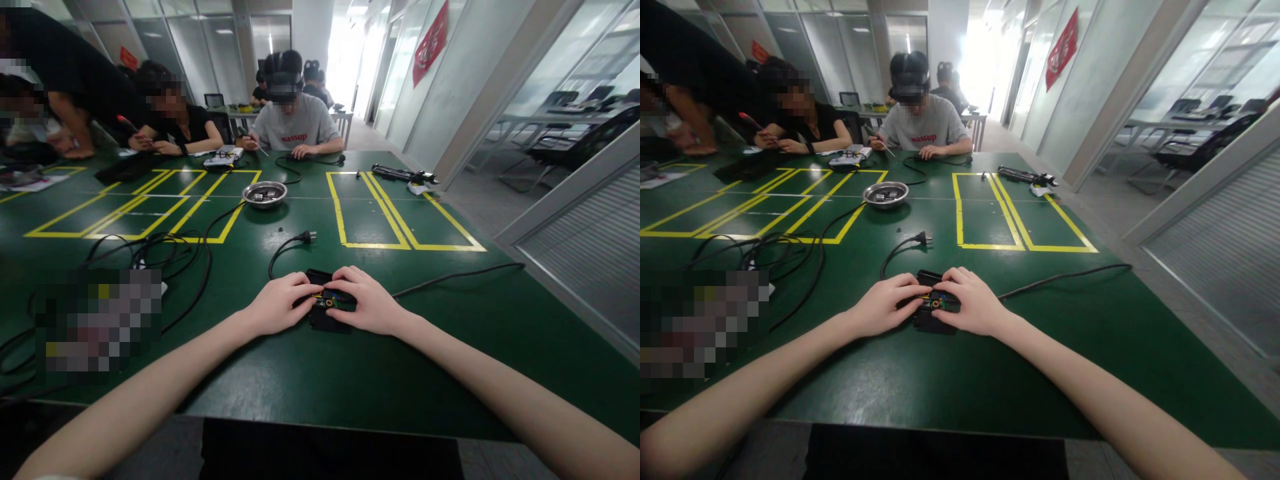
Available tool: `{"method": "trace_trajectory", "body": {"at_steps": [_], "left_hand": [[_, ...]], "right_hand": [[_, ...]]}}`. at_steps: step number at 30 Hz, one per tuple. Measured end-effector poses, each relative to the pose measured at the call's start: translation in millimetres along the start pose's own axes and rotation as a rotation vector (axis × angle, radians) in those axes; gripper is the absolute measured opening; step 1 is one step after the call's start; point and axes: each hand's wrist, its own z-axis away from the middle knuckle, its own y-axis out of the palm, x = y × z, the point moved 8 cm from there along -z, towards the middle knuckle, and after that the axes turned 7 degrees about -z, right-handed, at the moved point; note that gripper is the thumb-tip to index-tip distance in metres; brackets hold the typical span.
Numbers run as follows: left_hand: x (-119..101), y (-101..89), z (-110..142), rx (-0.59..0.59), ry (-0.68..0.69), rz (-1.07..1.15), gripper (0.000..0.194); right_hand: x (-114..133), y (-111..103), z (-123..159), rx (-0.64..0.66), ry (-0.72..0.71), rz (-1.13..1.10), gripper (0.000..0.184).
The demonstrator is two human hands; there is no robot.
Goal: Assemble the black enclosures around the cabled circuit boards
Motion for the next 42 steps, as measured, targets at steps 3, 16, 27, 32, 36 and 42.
{"method": "trace_trajectory", "body": {"at_steps": [3,16,27,32,36,42], "left_hand": [[2,-2.3,-1,-0.013,-0.007,-0.013,0.028],[11,-6.8,-1,-0.072,-0.028,-0.014,0.017],[9,-7.3,-3,-0.079,-0.002,0.031,0.014],[15,-10.4,-2,-0.106,0.009,0.088,0.016],[14,-25.2,0,-0.203,-0.005,0.125,0.016],[-10,-27.0,2,-0.121,0.092,0.125,0.015]], "right_hand": [[-3,-1,-1,-0.019,-0.001,0.008,0.038],[-13,-10,-4,-0.006,-0.025,-0.002,0.043],[-21,-23,6,0.167,-0.065,0.105,0.024],[-25,-24,5,0.147,-0.011,0.082,0.028],[-21,-34,6,0.081,0.021,-0.003,0.027],[-1,-43,10,0.046,-0.076,-0.089,0.032]]}}
